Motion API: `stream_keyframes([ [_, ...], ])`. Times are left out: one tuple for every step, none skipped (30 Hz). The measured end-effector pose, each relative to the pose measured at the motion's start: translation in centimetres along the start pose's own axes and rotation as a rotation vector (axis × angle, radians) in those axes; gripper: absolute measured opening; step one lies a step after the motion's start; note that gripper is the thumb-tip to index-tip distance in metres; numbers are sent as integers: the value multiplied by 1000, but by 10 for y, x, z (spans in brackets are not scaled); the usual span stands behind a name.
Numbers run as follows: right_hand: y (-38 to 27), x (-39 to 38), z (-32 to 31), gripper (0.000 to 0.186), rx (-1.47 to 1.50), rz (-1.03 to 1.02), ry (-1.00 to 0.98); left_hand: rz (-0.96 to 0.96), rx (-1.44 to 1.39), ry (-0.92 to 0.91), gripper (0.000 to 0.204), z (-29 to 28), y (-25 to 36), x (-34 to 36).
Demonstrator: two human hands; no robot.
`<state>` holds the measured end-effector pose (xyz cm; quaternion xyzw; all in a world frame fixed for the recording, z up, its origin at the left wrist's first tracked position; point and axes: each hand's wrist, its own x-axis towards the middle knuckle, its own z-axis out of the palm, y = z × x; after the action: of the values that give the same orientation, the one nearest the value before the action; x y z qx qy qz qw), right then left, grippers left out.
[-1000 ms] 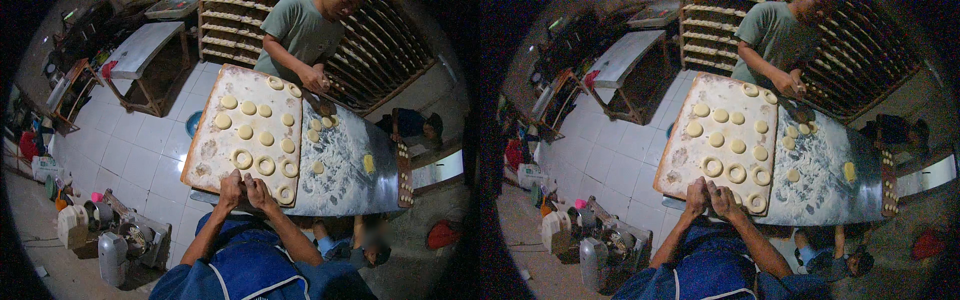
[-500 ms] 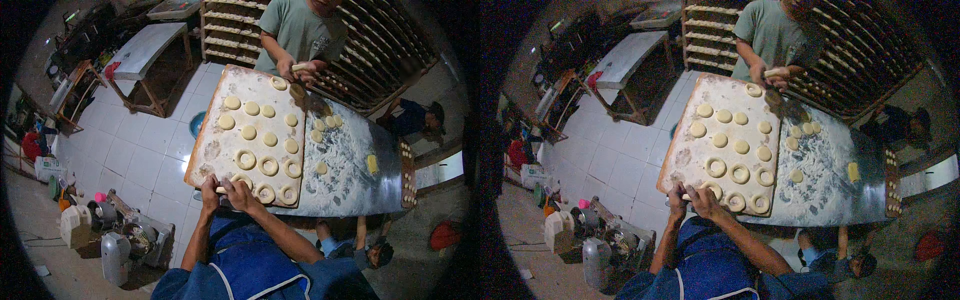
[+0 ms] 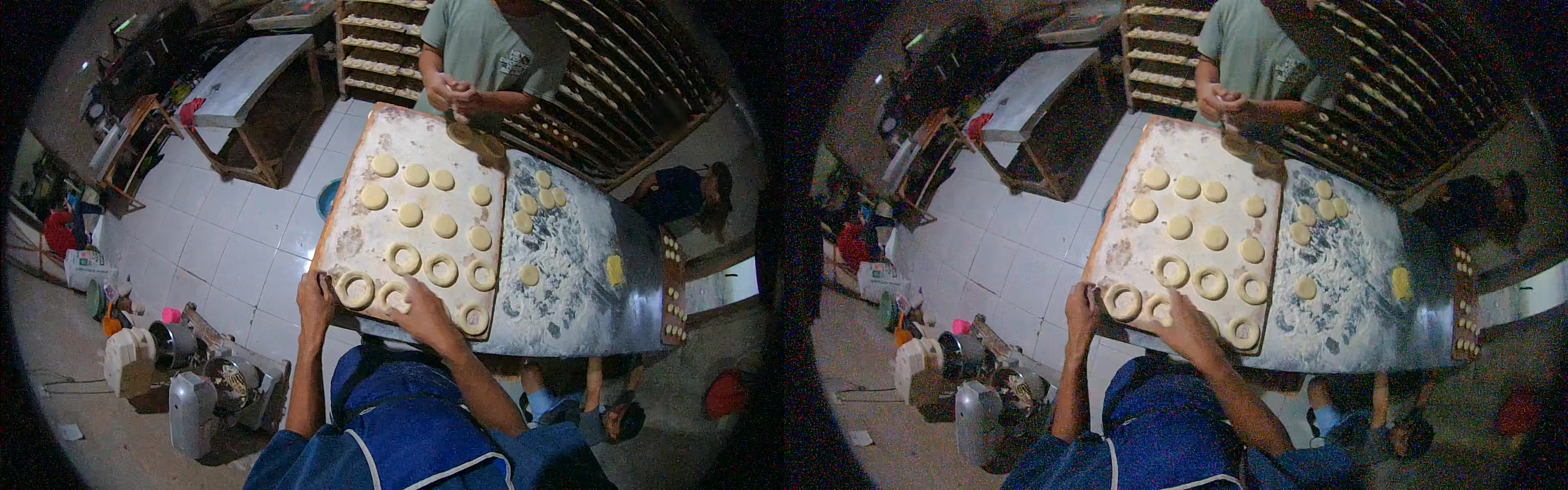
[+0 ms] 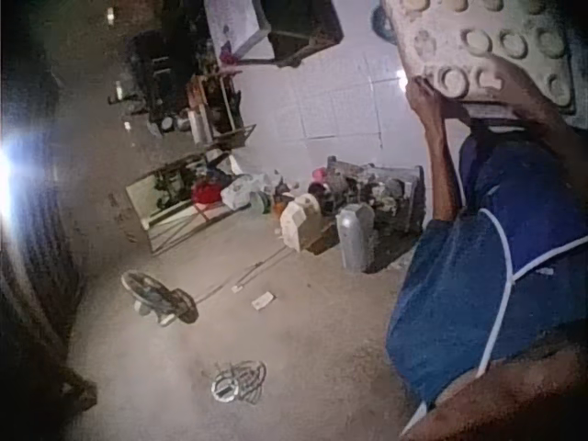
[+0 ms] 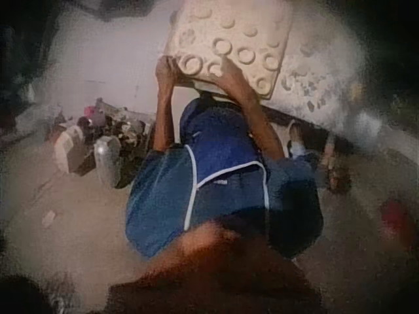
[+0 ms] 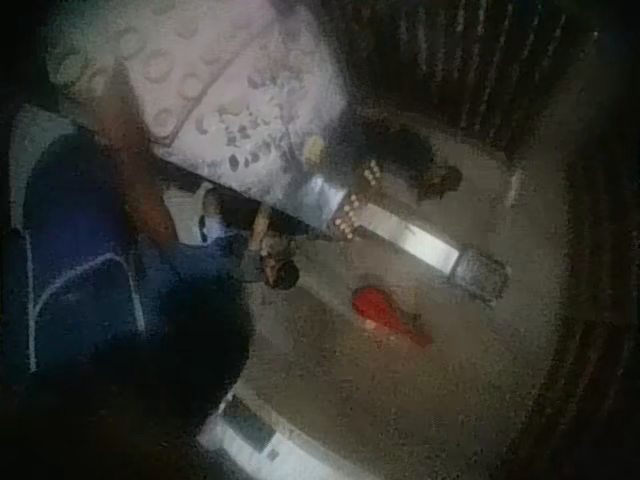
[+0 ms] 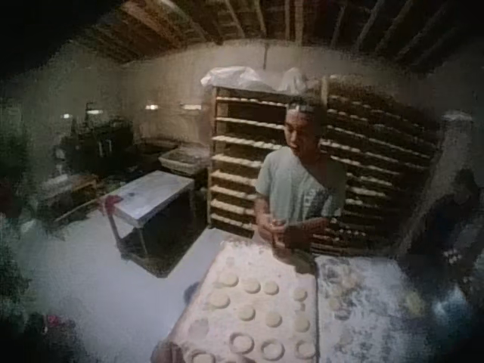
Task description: The person shapes small dough balls into rings by hand and places them on a floured wooden board. Other workers are also shaping dough nearby in a shared bakery workspace.
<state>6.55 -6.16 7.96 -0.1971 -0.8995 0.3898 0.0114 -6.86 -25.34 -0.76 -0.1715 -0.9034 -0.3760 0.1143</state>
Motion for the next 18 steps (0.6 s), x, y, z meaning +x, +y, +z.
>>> stream_keyframes([
  [16,-9,-14,63,70,103,-39,17,-103,-49,19,-7,12,1],
  [34,-17,-29,63,144,210,-73,38,-208,-103,16,-10,25,4],
  [54,-25,-45,63,135,246,-1,63,-196,-153,17,-12,37,6],
  [74,-32,-63,63,119,282,79,105,-140,-156,17,-7,41,7],
  [95,-35,-75,59,85,297,156,148,-84,-158,16,-7,38,6],
  [122,-37,-87,55,44,319,245,200,-42,-162,16,-1,35,5],
  [151,-39,-100,51,-2,337,332,137,-64,-144,17,6,18,0],
  [185,-36,-108,49,-62,378,386,71,-77,-124,18,15,6,-6],
  [224,-34,-113,48,-118,433,447,36,-96,-72,18,16,21,-5],
  [248,-33,-118,47,-161,478,489,-8,-93,-12,17,8,33,-3],
  [255,-29,-129,46,-200,487,465,-26,-123,-8,19,5,30,-3],
  [260,-26,-136,46,-230,494,438,33,-99,-26,19,4,29,-3],
  [271,-26,-136,46,-358,417,469,95,-78,-44,20,5,30,0],
  [293,-24,-136,45,-312,366,488,157,-64,-61,20,6,36,2],
  [294,-22,-135,44,-398,369,519,123,11,-87,21,1,49,2],
  [295,-19,-135,43,-428,368,525,84,-11,-65,21,1,43,2],
  [295,-14,-134,43,-456,364,532,47,-34,-43,21,3,31,3],
  [298,-11,-137,43,-435,365,516,10,-65,-28,21,2,34,5],
])
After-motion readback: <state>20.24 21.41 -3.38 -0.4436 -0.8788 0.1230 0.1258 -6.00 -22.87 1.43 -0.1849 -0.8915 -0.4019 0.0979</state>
